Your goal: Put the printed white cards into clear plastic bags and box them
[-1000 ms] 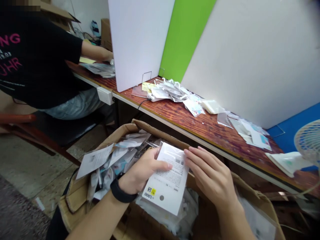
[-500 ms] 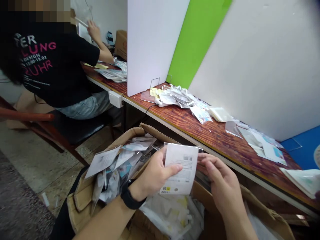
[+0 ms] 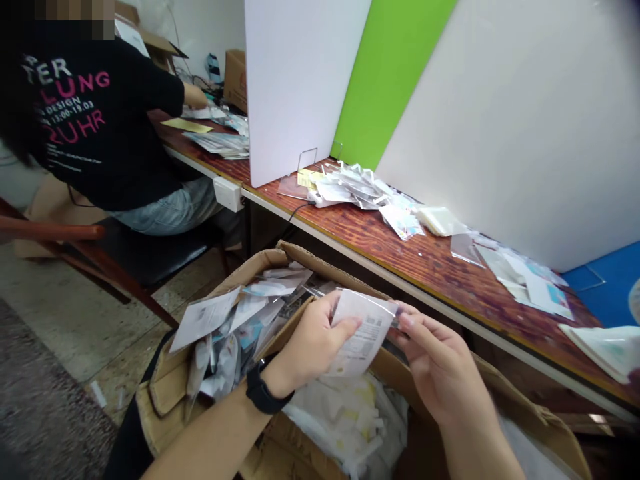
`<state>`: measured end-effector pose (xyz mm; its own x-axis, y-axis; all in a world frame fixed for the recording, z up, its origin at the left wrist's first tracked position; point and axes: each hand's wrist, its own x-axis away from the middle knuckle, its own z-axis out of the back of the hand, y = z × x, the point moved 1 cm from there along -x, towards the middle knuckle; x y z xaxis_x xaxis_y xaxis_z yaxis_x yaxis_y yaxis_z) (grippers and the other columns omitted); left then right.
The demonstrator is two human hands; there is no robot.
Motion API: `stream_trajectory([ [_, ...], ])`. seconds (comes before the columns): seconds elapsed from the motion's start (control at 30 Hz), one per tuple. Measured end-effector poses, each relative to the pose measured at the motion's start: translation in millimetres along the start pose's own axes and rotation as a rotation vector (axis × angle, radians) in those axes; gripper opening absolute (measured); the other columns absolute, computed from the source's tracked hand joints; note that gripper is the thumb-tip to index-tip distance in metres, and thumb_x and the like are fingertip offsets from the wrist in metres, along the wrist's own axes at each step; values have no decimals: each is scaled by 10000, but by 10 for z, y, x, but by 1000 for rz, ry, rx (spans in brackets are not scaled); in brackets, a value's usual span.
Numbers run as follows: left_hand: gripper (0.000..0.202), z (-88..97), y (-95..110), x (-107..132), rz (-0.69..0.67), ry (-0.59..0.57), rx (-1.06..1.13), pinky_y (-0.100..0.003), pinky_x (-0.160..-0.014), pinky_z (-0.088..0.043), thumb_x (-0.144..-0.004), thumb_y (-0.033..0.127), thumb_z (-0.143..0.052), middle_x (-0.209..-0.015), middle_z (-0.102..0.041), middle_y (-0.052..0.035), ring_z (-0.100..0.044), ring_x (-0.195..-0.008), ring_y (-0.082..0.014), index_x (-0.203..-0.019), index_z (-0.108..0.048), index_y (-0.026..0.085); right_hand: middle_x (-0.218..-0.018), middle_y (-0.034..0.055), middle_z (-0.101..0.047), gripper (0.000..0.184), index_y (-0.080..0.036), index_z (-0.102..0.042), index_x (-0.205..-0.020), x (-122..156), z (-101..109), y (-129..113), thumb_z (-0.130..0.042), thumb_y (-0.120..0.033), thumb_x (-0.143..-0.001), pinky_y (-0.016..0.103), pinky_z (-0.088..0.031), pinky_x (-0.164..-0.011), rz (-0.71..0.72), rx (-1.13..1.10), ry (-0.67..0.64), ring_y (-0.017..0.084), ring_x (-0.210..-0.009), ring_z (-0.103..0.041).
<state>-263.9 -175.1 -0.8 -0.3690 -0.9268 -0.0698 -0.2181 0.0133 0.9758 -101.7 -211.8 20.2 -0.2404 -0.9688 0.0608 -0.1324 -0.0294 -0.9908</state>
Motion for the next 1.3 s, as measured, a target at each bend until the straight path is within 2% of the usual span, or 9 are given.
stream_trajectory([
  [0.13, 138, -1, -19, -15, -26, 51, -32, -257, -721, -464, -787, 214, -576, -872, -691, -40, -611, -801, -196, -897, -640, 161, -995, 64, -632, 192, -190, -666, -593, 7, 21, 20, -721, -347, -688, 354, -513, -757, -18, 45, 55, 243, -914, -589],
  [0.3, 99, -8, -5, -9, -80, 95, -114, -240, -695, -449, -789, 219, -576, -784, -675, -15, -594, -744, -176, -833, -647, 166, -608, 4, -551, 207, -182, -651, -575, 26, 7, -17, -730, -345, -675, 227, -423, -515, -61, 73, 55, 126, -586, -490],
  [0.4, 98, -4, -19, 6, -55, 94, -51, -242, -696, -456, -793, 239, -587, -796, -667, -16, -589, -753, -173, -842, -632, 166, -543, -10, -540, 226, -160, -643, -565, 54, -31, -34, -752, -335, -658, 193, -355, -441, -145, -18, 22, 79, -487, -433],
  [0.53, 119, -3, -65, 32, 52, 66, 148, -258, -680, -464, -772, 255, -630, -799, -665, -19, -594, -730, -169, -852, -616, 169, -578, 19, -633, 243, -150, -635, -594, 108, -88, -32, -751, -350, -669, 175, -357, -402, -254, -116, -1, 78, -447, -508],
  [0.8, 146, 3, -99, 59, 135, -24, 505, -283, -664, -498, -746, 188, -668, -776, -702, -34, -641, -682, -172, -885, -640, 154, -655, 66, -727, 239, -148, -628, -579, 159, -138, -22, -765, -321, -670, 175, -524, -521, -241, -188, 11, 129, -552, -671],
  [1.03, 214, 34, -127, 91, 89, -169, 600, -256, -674, -492, -768, 173, -644, -863, -718, -61, -664, -776, -189, -981, -668, 165, -640, 58, -727, 241, -144, -612, -570, 219, -112, -69, -771, -298, -666, 163, -540, -547, -208, -188, 39, 124, -548, -676],
  [1.17, 311, 17, -126, 106, 40, -274, 657, -303, -735, -487, -764, 233, -644, -933, -713, -76, -651, -868, -237, -1069, -652, 168, -662, 53, -733, 225, -151, -615, -579, 199, -73, -54, -771, -289, -665, 188, -559, -584, -157, -188, 39, 142, -580, -690],
  [1.23, 334, 0, -139, 100, 24, -241, 634, -313, -768, -473, -779, 304, -640, -967, -708, -73, -639, -907, -246, -1087, -647, 175, -685, 54, -738, 212, -153, -620, -589, 171, -64, -41, -760, -285, -678, 201, -566, -603, -140, -190, 32, 153, -607, -698],
  [1.3, 337, -13, -153, 88, 16, -139, 548, -308, -822, -444, -816, 380, -596, -1001, -701, -67, -621, -950, -235, -1082, -655, 181, -702, 58, -741, 209, -153, -619, -589, 145, -63, -31, -750, -281, -689, 207, -569, -610, -132, -188, 20, 160, -623, -702],
])
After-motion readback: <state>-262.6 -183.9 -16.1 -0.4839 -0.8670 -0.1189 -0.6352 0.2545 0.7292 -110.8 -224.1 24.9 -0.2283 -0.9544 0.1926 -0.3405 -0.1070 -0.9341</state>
